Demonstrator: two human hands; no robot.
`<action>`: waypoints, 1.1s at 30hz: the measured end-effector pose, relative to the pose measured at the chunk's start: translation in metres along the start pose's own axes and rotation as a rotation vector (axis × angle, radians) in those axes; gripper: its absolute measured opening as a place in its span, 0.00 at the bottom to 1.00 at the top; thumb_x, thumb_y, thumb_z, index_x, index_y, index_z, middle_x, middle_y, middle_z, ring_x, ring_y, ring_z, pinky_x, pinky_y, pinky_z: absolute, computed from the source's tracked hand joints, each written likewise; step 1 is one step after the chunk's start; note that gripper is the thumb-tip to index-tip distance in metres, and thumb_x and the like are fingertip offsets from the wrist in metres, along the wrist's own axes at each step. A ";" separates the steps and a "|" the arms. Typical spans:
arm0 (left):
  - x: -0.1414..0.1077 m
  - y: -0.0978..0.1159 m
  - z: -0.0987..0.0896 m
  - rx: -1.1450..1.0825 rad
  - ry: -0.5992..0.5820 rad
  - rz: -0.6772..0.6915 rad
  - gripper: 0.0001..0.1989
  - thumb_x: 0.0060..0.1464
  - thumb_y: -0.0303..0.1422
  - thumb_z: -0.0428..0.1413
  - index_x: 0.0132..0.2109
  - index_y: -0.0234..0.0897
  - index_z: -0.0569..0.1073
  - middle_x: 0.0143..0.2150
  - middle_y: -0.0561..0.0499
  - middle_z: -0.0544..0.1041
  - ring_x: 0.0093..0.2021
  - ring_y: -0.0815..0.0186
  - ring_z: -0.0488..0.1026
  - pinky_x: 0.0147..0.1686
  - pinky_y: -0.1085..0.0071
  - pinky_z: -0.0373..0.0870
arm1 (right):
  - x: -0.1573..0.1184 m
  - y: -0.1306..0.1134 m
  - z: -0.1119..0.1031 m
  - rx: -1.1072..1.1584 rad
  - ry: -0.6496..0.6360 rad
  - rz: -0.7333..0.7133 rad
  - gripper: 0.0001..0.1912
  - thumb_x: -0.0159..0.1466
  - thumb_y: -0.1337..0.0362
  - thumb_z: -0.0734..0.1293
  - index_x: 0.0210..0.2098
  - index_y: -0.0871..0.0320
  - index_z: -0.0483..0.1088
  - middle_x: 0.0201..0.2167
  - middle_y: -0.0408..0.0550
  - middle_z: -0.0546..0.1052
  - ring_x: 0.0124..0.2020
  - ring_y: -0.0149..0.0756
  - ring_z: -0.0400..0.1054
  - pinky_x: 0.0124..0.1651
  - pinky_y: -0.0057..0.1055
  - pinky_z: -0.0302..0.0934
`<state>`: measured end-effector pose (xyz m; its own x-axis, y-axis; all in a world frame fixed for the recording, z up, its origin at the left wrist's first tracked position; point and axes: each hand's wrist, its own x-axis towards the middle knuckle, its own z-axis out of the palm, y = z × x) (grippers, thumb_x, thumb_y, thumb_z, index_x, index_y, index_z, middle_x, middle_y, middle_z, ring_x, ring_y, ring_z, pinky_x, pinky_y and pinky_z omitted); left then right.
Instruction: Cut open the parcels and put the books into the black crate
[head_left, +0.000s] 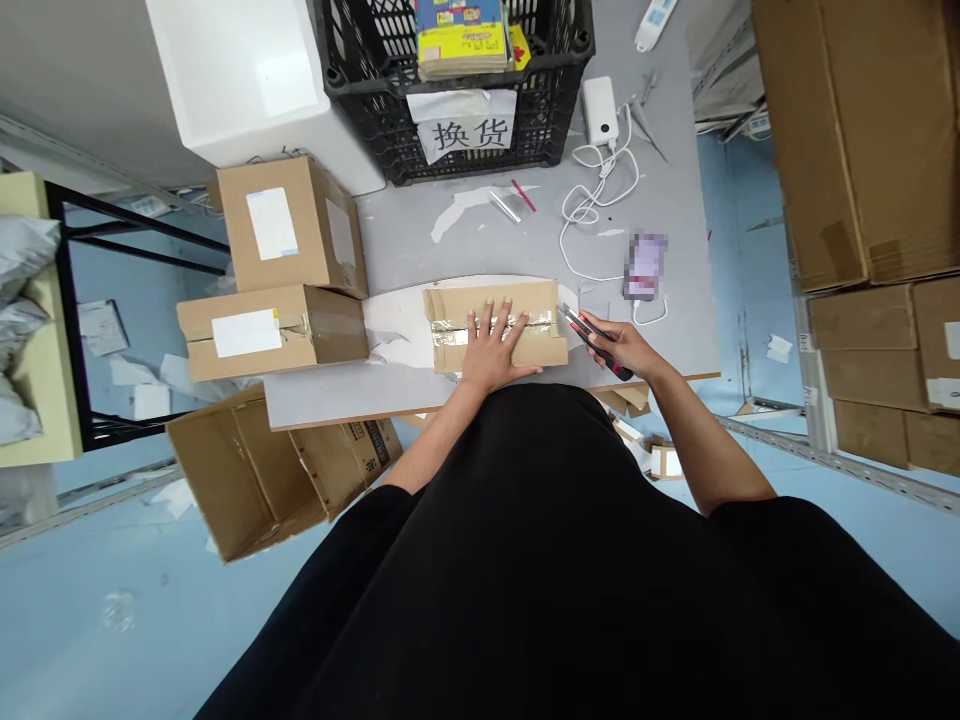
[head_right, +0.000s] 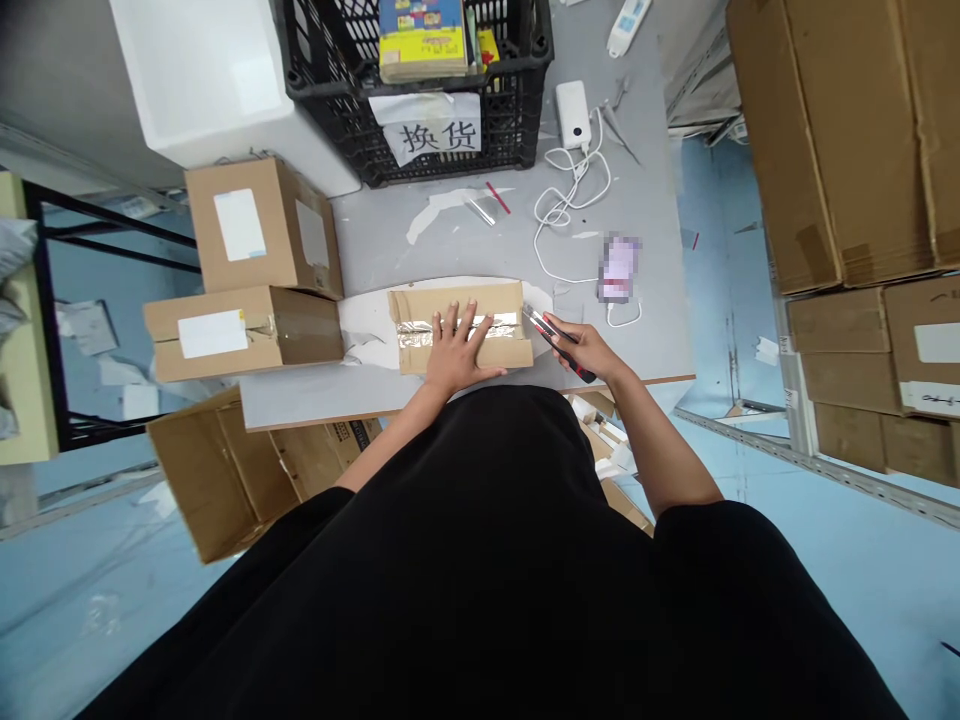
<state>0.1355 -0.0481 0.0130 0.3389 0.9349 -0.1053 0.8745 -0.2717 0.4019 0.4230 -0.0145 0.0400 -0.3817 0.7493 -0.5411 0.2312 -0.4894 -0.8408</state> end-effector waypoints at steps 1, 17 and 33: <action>0.000 0.001 -0.001 0.014 0.000 -0.002 0.54 0.48 0.68 0.53 0.74 0.44 0.55 0.78 0.43 0.45 0.77 0.39 0.33 0.70 0.37 0.25 | -0.001 -0.001 0.001 -0.010 0.001 -0.004 0.37 0.66 0.52 0.69 0.71 0.51 0.58 0.25 0.38 0.70 0.21 0.26 0.61 0.26 0.27 0.60; 0.001 -0.001 0.007 0.008 0.008 -0.017 0.54 0.47 0.67 0.54 0.74 0.45 0.56 0.78 0.43 0.44 0.76 0.39 0.27 0.68 0.33 0.21 | -0.003 0.002 0.000 -0.140 0.001 -0.052 0.35 0.67 0.53 0.67 0.71 0.55 0.59 0.23 0.37 0.69 0.18 0.25 0.59 0.26 0.27 0.59; 0.002 0.002 0.002 0.038 -0.023 -0.057 0.55 0.45 0.67 0.56 0.74 0.47 0.54 0.78 0.43 0.40 0.76 0.39 0.28 0.67 0.30 0.22 | -0.019 0.018 0.007 -0.128 0.007 -0.005 0.36 0.66 0.50 0.67 0.70 0.52 0.60 0.25 0.39 0.69 0.20 0.26 0.60 0.24 0.27 0.60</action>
<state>0.1390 -0.0471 0.0119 0.2961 0.9436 -0.1480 0.9049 -0.2275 0.3598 0.4281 -0.0404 0.0347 -0.3774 0.7549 -0.5363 0.3418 -0.4246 -0.8383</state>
